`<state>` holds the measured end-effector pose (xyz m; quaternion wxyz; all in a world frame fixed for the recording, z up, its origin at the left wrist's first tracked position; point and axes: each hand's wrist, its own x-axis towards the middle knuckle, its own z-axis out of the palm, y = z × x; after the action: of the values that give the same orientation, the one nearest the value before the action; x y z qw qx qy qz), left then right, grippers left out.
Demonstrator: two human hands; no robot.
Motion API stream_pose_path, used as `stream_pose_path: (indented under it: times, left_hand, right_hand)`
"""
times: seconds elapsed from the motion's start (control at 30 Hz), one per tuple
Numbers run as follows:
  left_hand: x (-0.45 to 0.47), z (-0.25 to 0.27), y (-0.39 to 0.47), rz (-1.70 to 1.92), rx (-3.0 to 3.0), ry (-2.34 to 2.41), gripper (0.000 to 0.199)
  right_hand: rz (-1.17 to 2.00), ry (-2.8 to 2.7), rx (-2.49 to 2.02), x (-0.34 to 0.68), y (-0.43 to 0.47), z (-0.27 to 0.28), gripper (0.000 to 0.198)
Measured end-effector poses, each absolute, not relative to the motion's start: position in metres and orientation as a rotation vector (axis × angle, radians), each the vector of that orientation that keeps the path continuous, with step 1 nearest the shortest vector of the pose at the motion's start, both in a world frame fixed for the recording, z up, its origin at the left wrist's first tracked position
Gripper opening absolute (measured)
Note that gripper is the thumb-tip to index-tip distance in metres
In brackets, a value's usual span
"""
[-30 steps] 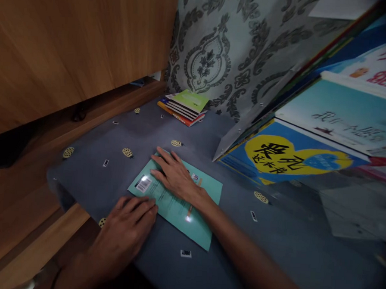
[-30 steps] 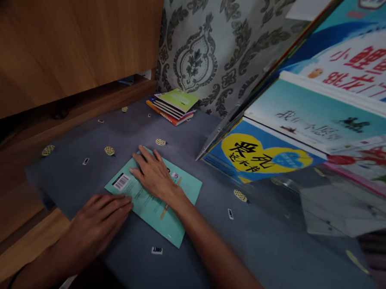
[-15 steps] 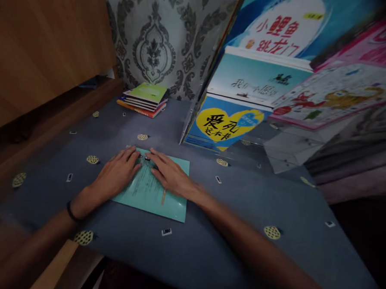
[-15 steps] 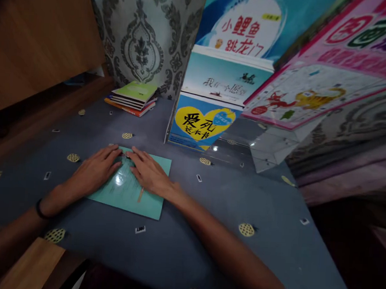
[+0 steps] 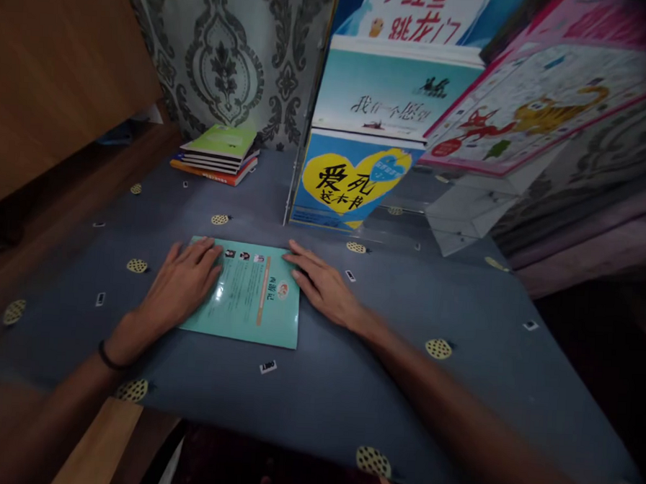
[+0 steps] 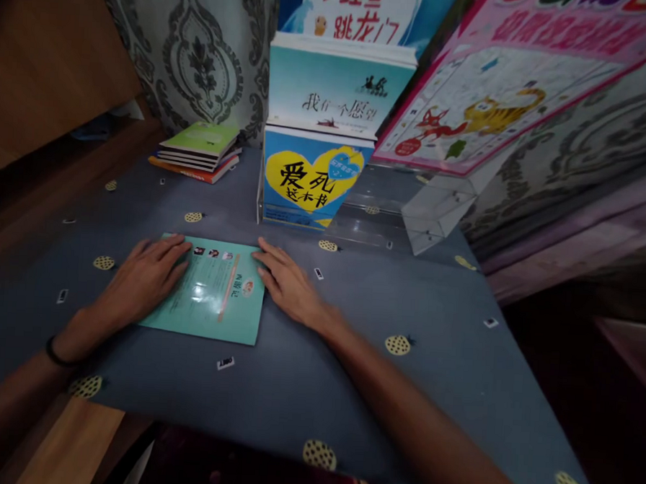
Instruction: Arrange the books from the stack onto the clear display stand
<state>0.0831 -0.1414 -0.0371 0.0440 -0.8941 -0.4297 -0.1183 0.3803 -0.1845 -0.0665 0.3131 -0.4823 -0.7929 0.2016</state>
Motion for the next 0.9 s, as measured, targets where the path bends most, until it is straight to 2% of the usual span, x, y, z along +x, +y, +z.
stream_pose_path:
  times: [0.17, 0.23, 0.43, 0.6, 0.7, 0.83, 0.9]
  left_hand:
    - [0.107, -0.018, -0.180, -0.263, -3.242, -0.570, 0.035]
    - [0.115, -0.013, -0.192, -0.195, -3.313, -0.434, 0.034]
    - [0.134, -0.023, -0.177, -0.190, -3.209, -0.449, 0.037]
    - [0.160, -0.034, -0.149, -0.214, -3.081, -0.659, 0.040]
    - [0.163, -0.032, -0.153, -0.146, -3.043, -0.688, 0.052]
    - [0.142, -0.027, -0.176, -0.092, -3.074, -0.602, 0.085]
    - [0.127, -0.025, -0.184, -0.077, -3.074, -0.585, 0.086]
  right_hand:
    - [0.606, -2.008, -1.235, 0.384, -0.181, -0.068, 0.043]
    - [0.615, -1.995, -1.224, 0.385, -0.181, -0.069, 0.044]
    - [0.635, -1.981, -1.199, 0.385, -0.180, -0.071, 0.049]
    - [0.661, -1.953, -1.184, 0.385, -0.180, -0.068, 0.056]
    - [0.668, -1.950, -1.191, 0.384, -0.181, -0.065, 0.054]
    - [0.648, -1.990, -1.200, 0.383, -0.183, -0.064, 0.053]
    - [0.634, -2.021, -1.211, 0.382, -0.184, -0.065, 0.053]
